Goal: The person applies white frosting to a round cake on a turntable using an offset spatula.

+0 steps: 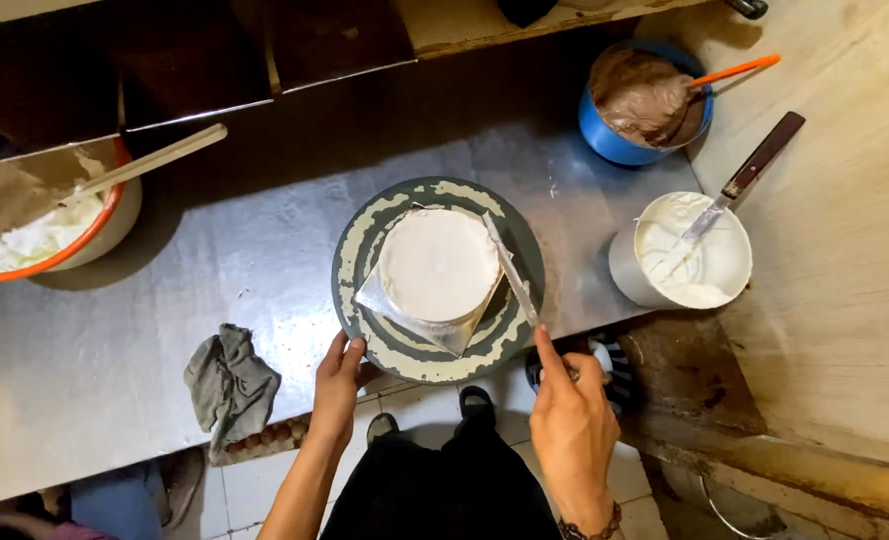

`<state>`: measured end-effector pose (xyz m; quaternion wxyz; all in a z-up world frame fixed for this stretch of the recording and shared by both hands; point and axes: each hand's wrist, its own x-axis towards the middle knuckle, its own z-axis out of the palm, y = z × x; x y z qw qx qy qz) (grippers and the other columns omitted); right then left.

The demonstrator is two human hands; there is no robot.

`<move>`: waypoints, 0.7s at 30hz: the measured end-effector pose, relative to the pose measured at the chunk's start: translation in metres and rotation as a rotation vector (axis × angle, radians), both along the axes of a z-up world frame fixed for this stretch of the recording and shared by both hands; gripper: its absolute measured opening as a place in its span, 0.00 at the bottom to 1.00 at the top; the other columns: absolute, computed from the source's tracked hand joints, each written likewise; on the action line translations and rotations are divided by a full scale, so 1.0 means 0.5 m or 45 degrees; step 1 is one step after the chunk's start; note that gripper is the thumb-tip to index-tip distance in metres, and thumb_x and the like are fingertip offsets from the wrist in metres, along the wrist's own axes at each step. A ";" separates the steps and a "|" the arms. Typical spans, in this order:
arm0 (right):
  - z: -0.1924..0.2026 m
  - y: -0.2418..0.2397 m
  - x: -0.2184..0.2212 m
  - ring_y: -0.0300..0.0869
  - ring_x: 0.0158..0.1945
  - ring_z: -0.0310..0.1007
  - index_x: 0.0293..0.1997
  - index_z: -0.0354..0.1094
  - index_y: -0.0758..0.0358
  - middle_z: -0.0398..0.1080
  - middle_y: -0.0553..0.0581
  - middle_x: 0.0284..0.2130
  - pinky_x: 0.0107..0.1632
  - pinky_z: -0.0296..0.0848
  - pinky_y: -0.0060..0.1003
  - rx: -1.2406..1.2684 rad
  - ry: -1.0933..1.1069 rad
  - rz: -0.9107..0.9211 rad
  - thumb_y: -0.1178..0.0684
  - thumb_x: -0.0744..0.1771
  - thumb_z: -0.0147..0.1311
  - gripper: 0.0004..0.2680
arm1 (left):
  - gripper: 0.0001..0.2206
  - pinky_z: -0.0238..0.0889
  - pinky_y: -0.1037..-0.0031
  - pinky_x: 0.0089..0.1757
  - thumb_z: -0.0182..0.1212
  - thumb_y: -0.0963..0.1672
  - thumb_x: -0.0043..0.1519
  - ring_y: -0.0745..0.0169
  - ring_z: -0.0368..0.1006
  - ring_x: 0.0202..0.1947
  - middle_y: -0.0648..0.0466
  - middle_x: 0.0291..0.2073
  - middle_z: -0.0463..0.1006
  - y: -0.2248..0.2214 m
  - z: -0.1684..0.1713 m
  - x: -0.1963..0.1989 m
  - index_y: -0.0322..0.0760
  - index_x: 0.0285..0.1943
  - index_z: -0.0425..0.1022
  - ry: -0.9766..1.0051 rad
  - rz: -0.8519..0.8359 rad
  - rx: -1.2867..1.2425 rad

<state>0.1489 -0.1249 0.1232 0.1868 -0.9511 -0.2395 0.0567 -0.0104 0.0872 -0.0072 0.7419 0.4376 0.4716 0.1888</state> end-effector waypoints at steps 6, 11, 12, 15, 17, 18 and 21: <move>-0.017 0.006 -0.021 0.55 0.35 0.75 0.64 0.68 0.40 0.70 0.57 0.42 0.36 0.73 0.50 0.062 0.014 0.030 0.58 0.66 0.54 0.20 | 0.25 0.70 0.66 0.52 0.50 0.47 0.68 0.58 0.77 0.50 0.48 0.56 0.78 -0.002 0.017 0.003 0.35 0.74 0.62 -0.006 -0.015 -0.031; -0.004 0.015 -0.030 0.55 0.35 0.75 0.65 0.67 0.43 0.70 0.58 0.41 0.36 0.74 0.48 0.122 0.107 0.067 0.59 0.65 0.54 0.20 | 0.25 0.70 0.67 0.52 0.51 0.47 0.68 0.59 0.77 0.51 0.49 0.57 0.78 -0.004 0.007 -0.001 0.35 0.74 0.61 -0.019 -0.007 -0.048; -0.002 0.017 -0.032 0.54 0.35 0.76 0.65 0.67 0.43 0.71 0.57 0.40 0.37 0.74 0.47 0.132 0.152 0.061 0.59 0.65 0.53 0.20 | 0.25 0.70 0.67 0.52 0.51 0.47 0.68 0.59 0.76 0.51 0.49 0.57 0.78 -0.004 0.006 -0.002 0.34 0.74 0.62 -0.047 -0.008 -0.049; -0.032 -0.001 -0.026 0.50 0.36 0.75 0.66 0.67 0.44 0.71 0.58 0.37 0.38 0.73 0.43 0.325 0.147 0.185 0.60 0.65 0.54 0.21 | 0.26 0.70 0.66 0.52 0.51 0.47 0.67 0.58 0.76 0.51 0.49 0.58 0.77 -0.002 0.007 -0.002 0.36 0.75 0.61 -0.040 -0.009 -0.055; -0.021 -0.011 -0.013 0.48 0.32 0.74 0.68 0.66 0.43 0.71 0.59 0.34 0.37 0.74 0.41 0.293 0.431 0.216 0.58 0.66 0.56 0.21 | 0.26 0.69 0.67 0.51 0.51 0.48 0.67 0.59 0.75 0.52 0.48 0.58 0.77 -0.001 0.007 -0.004 0.35 0.75 0.61 -0.024 -0.011 -0.044; -0.016 -0.017 -0.006 0.45 0.27 0.72 0.70 0.66 0.42 0.70 0.60 0.30 0.37 0.74 0.38 0.257 0.714 0.243 0.56 0.66 0.57 0.22 | 0.26 0.69 0.67 0.51 0.52 0.48 0.67 0.59 0.75 0.52 0.48 0.58 0.77 -0.001 0.007 -0.005 0.35 0.75 0.61 -0.006 -0.017 -0.033; -0.043 -0.075 0.030 0.38 0.27 0.69 0.67 0.66 0.47 0.77 0.56 0.37 0.31 0.72 0.37 0.649 1.788 -0.078 0.59 0.65 0.56 0.21 | 0.26 0.69 0.67 0.51 0.53 0.48 0.67 0.62 0.74 0.55 0.49 0.59 0.77 0.003 0.005 -0.011 0.33 0.74 0.63 -0.024 -0.027 -0.028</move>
